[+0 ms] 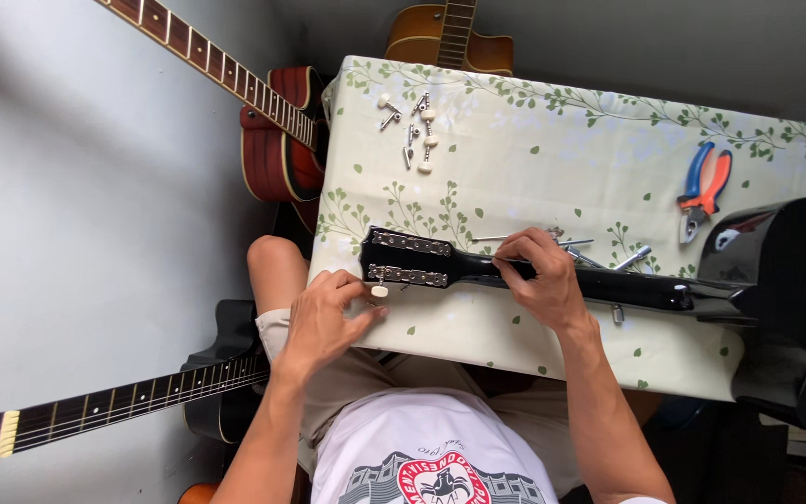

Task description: The person installs tuning pegs into the headstock of a black guitar using a screwdriver. They place each peg into its slot, align it, and tighten the screws to secure it.

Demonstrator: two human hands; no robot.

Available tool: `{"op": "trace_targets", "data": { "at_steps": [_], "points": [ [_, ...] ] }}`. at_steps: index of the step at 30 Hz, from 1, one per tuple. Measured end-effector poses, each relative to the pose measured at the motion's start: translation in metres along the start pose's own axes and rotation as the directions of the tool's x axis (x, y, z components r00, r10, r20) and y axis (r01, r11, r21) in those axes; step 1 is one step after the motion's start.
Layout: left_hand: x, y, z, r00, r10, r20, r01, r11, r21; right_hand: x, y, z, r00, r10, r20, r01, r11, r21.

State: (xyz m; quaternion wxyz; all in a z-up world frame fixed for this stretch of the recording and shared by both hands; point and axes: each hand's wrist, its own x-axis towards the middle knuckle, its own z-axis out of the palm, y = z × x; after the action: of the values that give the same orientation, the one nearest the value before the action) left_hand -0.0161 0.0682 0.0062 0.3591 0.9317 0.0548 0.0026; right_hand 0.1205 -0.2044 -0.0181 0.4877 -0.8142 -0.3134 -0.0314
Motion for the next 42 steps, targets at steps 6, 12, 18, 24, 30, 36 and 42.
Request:
{"op": "trace_targets", "data": {
  "at_steps": [6,12,18,24,30,36,42],
  "points": [
    [-0.013,-0.005,0.06,0.93,0.072,-0.359,0.01,0.975,0.222,-0.001,0.002,-0.002,0.999,0.051,-0.016,-0.05,0.999,0.013],
    [-0.009,0.01,0.078,0.868,0.051,-0.494,0.092,0.961,0.26,-0.002,-0.008,-0.004,0.999,0.034,-0.014,-0.034,0.999,0.006],
    [-0.006,0.013,0.079,0.831,0.114,-0.544,0.018,0.972,0.232,-0.024,-0.027,-0.008,0.988,0.157,-0.006,-0.157,0.987,-0.032],
    [-0.009,0.005,0.08,0.832,0.144,-0.535,-0.028,0.975,0.22,-0.052,-0.03,0.012,0.949,0.29,0.124,-0.265,0.947,-0.182],
    [-0.014,-0.006,0.068,0.881,0.065,-0.468,-0.032,0.997,0.077,-0.049,-0.039,0.014,0.982,0.188,0.024,-0.177,0.955,-0.237],
    [-0.014,0.004,0.04,0.889,-0.058,-0.455,-0.015,0.988,-0.155,-0.018,-0.055,0.02,0.992,-0.113,-0.049,0.102,0.976,-0.193],
    [-0.023,0.014,0.006,0.901,-0.12,-0.417,-0.084,0.895,-0.439,-0.01,-0.082,0.039,0.978,-0.209,-0.013,0.209,0.973,0.094]
  ]
}}
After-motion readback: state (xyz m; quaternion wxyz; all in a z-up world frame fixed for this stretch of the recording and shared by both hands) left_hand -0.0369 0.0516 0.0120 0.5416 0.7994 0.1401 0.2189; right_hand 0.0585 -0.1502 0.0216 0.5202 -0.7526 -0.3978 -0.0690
